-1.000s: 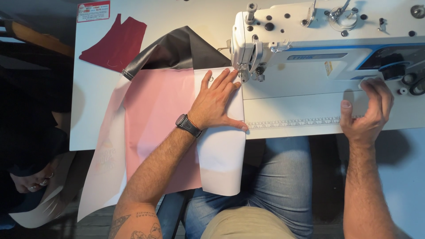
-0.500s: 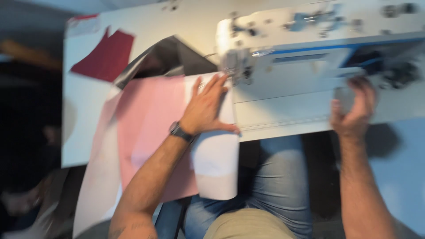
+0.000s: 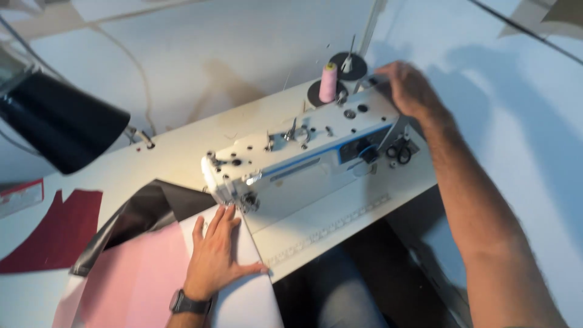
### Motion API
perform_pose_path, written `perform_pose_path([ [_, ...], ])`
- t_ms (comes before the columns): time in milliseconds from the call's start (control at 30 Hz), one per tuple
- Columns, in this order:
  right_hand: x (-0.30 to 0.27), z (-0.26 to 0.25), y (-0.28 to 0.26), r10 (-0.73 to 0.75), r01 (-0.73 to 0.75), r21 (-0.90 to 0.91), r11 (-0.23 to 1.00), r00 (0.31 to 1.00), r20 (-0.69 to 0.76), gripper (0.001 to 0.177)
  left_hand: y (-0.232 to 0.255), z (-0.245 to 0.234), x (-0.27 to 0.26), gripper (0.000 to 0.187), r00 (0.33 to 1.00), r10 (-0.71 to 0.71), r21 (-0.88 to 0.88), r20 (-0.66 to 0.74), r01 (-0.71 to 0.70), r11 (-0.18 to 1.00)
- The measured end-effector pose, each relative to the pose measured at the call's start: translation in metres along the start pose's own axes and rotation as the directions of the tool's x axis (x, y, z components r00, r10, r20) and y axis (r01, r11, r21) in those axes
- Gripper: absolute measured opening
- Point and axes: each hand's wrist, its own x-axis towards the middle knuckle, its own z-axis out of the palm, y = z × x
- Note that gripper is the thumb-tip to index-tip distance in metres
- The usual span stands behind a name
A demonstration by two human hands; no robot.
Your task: Sewing together pieces of fabric and synthetic leather to assemble a bag component using an industrial sewing machine.
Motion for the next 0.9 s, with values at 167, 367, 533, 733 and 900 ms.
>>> perform_pose_path([
  [167, 0.02, -0.015, -0.026, 0.397, -0.502, 0.423, 0.754, 0.862, 0.316, 0.106, -0.003, 0.003, -0.001, 0.152, 0.999, -0.029, 0.016, 0.027, 0.028, 0.999],
  [367, 0.033, -0.019, -0.029, 0.397, -0.616, 0.364, 0.699, 0.757, 0.519, 0.126, 0.003, -0.004, 0.0, 0.147, 0.999, -0.038, -0.001, 0.023, 0.038, 0.999],
  [533, 0.023, -0.023, -0.035, 0.456, -0.629, 0.432, 0.646, 0.772, 0.442, 0.112, -0.002, -0.009, -0.002, 0.115, 0.996, -0.091, -0.162, -0.021, 0.086, 0.983],
  [733, 0.017, -0.021, -0.031, 0.433, -0.625, 0.402, 0.669, 0.768, 0.472, 0.115, -0.006, -0.024, -0.009, 0.032, 0.926, -0.354, -0.584, -0.132, 0.217, 0.783],
  [900, 0.007, -0.014, -0.025, 0.457, -0.631, 0.378, 0.678, 0.764, 0.456, 0.113, -0.023, -0.007, -0.016, 0.035, 0.891, -0.443, -0.835, -0.098, 0.169, 0.525],
])
